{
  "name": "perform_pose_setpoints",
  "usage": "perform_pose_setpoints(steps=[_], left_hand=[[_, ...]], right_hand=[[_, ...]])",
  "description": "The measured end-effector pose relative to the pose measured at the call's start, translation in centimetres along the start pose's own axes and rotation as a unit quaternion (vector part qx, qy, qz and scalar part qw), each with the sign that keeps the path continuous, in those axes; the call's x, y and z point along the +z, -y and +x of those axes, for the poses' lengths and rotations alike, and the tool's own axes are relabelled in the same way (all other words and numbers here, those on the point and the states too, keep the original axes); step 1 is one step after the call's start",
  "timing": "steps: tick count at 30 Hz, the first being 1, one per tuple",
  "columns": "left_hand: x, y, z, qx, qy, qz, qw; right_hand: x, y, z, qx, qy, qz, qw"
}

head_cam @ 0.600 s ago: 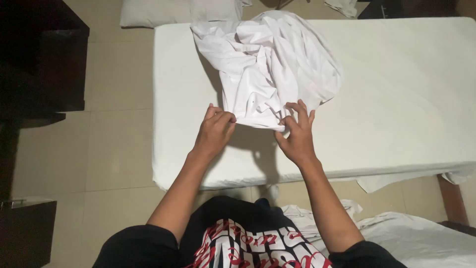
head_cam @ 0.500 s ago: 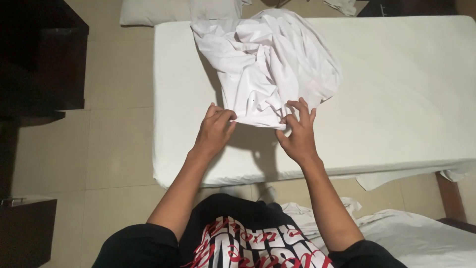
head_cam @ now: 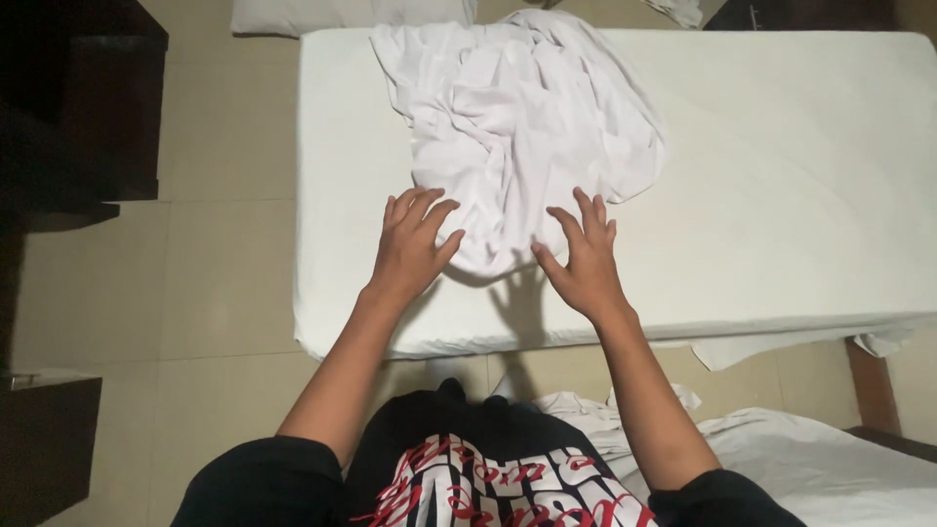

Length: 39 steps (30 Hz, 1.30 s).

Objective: The person spreads a white fitted sheet over a mattress, smoothing the fabric and tucking the corners to secure it. They work around the edges of the mattress, pulling the sheet tight and adjusting the fit by hand.

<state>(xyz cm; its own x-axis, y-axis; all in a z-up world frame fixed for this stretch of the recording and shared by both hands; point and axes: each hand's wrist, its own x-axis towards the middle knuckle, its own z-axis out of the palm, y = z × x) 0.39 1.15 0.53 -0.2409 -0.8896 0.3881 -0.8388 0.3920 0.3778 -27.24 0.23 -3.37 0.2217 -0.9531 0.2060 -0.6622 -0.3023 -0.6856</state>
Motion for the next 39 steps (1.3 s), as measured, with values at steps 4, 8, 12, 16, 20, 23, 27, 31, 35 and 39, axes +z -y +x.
perform_pose_setpoints(steps=[4, 8, 12, 16, 20, 23, 27, 31, 35, 39], left_hand=[[0.4, 0.2, 0.7, -0.009, -0.008, 0.034, 0.999], [0.3, 0.9, 1.8, -0.054, 0.025, 0.047, 0.997], [0.5, 2.2, 2.6, -0.067, 0.025, 0.044, 0.996], [1.0, 3.8, 3.4, -0.077, 0.026, 0.048, 0.996], [2.6, 5.7, 4.1, -0.083, 0.030, 0.052, 0.995], [4.2, 7.6, 4.5, -0.081, 0.031, 0.051, 0.995], [6.8, 10.2, 5.0, -0.100, 0.040, 0.041, 0.993], [9.0, 12.4, 5.7, -0.116, 0.036, 0.028, 0.992], [12.8, 15.4, 5.5, -0.118, -0.006, 0.051, 0.992], [16.7, 18.1, 5.5, -0.109, -0.004, 0.069, 0.992]], right_hand=[[0.3, 0.0, 1.3, 0.014, 0.009, -0.012, 1.000], [1.0, -0.2, 3.0, -0.009, -0.004, -0.038, 0.999], [2.0, -0.4, 5.1, -0.015, -0.002, -0.060, 0.998], [4.0, -0.5, 7.1, -0.017, 0.002, -0.070, 0.997], [6.4, -1.2, 9.1, -0.027, 0.001, -0.070, 0.997], [8.3, -1.7, 10.8, -0.023, 0.010, -0.069, 0.997], [10.8, -3.0, 12.8, -0.020, 0.028, -0.072, 0.997], [13.2, -5.3, 14.9, -0.025, 0.036, -0.064, 0.997], [16.3, -8.0, 16.9, -0.020, 0.054, -0.082, 0.995], [20.9, -12.1, 18.1, -0.024, 0.056, -0.088, 0.994]])
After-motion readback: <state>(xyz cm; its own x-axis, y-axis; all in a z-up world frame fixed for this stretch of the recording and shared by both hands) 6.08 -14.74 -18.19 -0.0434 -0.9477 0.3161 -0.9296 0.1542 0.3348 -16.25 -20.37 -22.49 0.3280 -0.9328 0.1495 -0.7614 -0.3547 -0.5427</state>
